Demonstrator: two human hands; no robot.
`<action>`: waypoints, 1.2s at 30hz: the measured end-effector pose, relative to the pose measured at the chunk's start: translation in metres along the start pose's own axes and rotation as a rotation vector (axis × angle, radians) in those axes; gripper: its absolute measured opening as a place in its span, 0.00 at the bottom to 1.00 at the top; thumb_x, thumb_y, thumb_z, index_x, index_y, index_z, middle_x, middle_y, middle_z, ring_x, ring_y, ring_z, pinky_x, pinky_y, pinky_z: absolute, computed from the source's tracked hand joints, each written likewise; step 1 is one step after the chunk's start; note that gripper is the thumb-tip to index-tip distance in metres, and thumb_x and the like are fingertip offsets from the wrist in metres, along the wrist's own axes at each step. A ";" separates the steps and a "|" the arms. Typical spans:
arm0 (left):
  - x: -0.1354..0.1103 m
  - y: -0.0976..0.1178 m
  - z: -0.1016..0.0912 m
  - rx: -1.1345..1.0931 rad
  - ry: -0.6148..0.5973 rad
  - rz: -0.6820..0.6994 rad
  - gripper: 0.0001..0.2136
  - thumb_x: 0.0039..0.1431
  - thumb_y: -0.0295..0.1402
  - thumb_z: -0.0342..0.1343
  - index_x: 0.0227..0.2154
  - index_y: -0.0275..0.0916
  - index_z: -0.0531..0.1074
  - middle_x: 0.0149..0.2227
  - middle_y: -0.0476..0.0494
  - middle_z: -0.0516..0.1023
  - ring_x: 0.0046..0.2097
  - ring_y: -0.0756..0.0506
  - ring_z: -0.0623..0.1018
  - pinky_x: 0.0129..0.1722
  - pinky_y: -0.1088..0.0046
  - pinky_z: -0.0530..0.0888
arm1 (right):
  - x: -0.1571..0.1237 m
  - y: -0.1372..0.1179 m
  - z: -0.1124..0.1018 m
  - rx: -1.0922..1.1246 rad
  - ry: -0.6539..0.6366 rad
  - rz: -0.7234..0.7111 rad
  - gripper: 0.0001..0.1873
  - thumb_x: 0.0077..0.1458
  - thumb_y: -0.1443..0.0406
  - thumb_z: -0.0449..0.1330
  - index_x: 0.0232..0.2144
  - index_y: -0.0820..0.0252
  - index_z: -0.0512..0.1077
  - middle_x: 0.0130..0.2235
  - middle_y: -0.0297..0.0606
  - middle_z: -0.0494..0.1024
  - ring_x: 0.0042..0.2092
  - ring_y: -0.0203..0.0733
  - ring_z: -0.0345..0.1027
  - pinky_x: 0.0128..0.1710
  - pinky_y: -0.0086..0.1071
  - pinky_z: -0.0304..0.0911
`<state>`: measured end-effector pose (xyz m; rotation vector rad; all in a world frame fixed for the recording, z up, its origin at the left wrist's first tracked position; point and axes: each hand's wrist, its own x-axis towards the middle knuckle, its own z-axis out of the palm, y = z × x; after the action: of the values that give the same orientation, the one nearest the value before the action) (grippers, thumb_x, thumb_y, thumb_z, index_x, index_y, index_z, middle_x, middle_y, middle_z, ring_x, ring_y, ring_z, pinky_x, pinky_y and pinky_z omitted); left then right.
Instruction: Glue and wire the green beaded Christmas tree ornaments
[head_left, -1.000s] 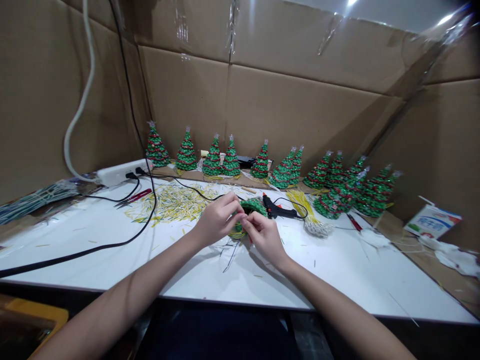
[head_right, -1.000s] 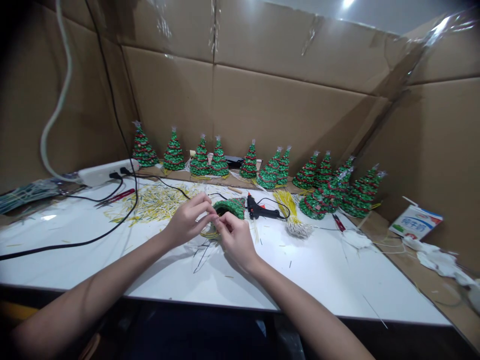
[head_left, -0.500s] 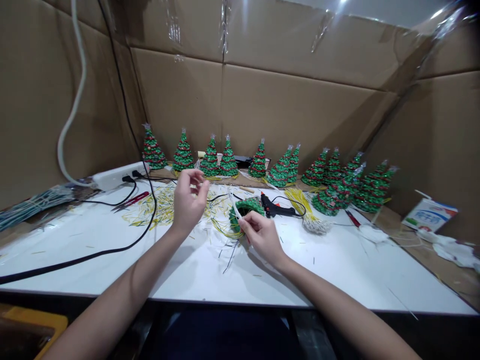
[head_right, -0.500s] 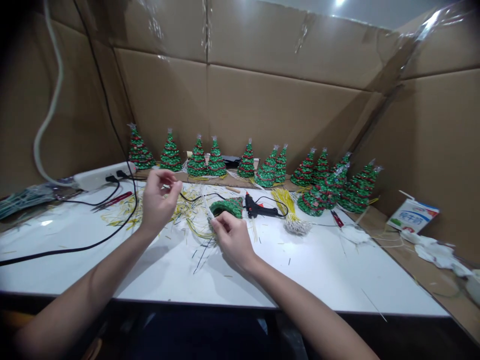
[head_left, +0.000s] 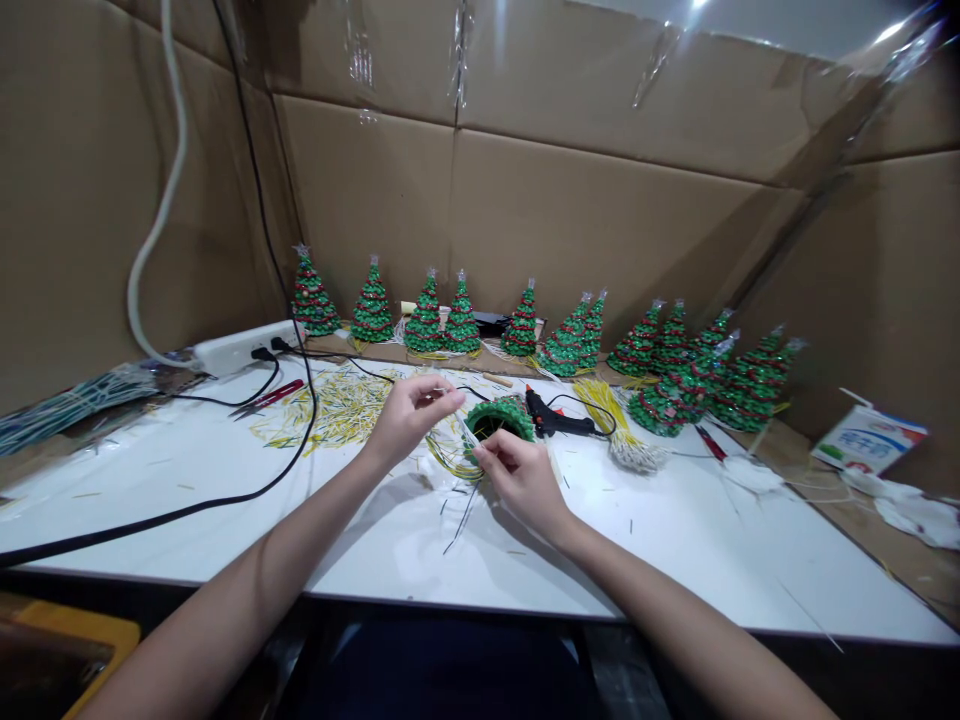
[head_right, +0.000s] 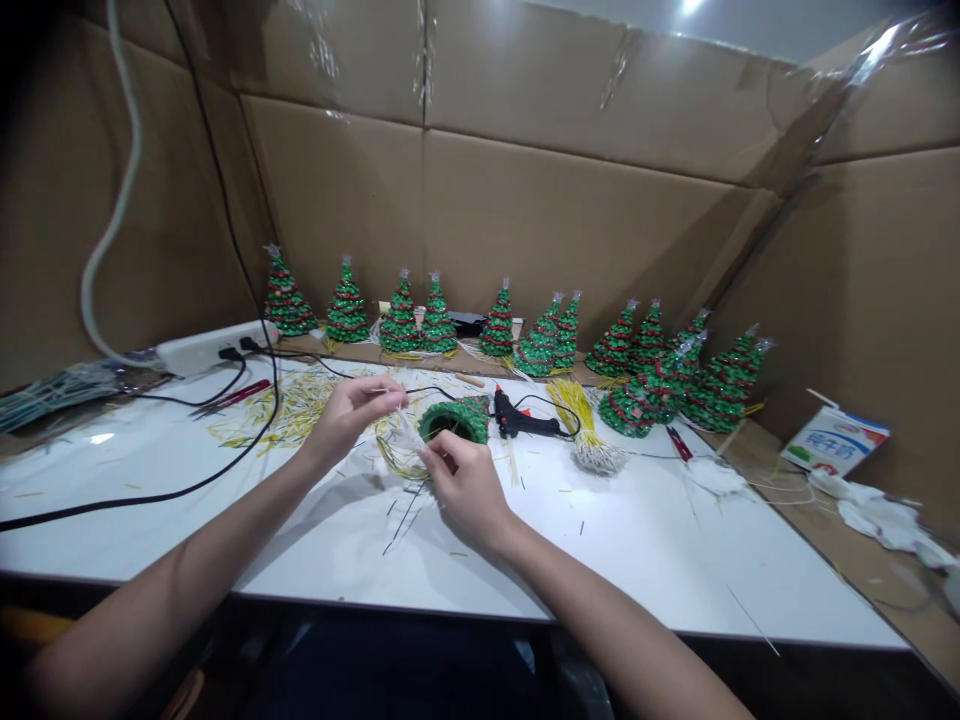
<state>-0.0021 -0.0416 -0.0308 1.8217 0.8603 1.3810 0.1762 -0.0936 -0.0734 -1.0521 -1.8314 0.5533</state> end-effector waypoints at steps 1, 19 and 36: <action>0.000 0.000 0.000 0.046 0.024 -0.013 0.12 0.50 0.41 0.59 0.24 0.35 0.73 0.25 0.46 0.74 0.29 0.48 0.72 0.30 0.75 0.69 | 0.000 0.000 0.000 -0.008 -0.002 -0.001 0.13 0.60 0.61 0.54 0.24 0.60 0.67 0.21 0.29 0.63 0.23 0.32 0.53 0.24 0.27 0.48; 0.012 -0.010 -0.017 -0.209 0.490 0.033 0.14 0.55 0.42 0.57 0.24 0.38 0.65 0.27 0.49 0.67 0.29 0.51 0.69 0.27 0.78 0.69 | -0.002 0.004 0.004 -0.089 -0.079 -0.024 0.11 0.59 0.64 0.53 0.25 0.59 0.63 0.22 0.29 0.64 0.24 0.32 0.56 0.25 0.26 0.49; -0.004 0.002 -0.014 0.665 -0.100 0.525 0.06 0.50 0.26 0.53 0.28 0.39 0.75 0.45 0.44 0.72 0.47 0.42 0.70 0.50 0.61 0.64 | -0.001 0.002 0.002 -0.116 -0.075 -0.037 0.11 0.60 0.63 0.53 0.26 0.59 0.65 0.23 0.29 0.66 0.24 0.32 0.56 0.25 0.26 0.49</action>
<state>-0.0163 -0.0440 -0.0280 2.7560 0.8910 1.3812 0.1749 -0.0934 -0.0762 -1.0849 -1.9642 0.4748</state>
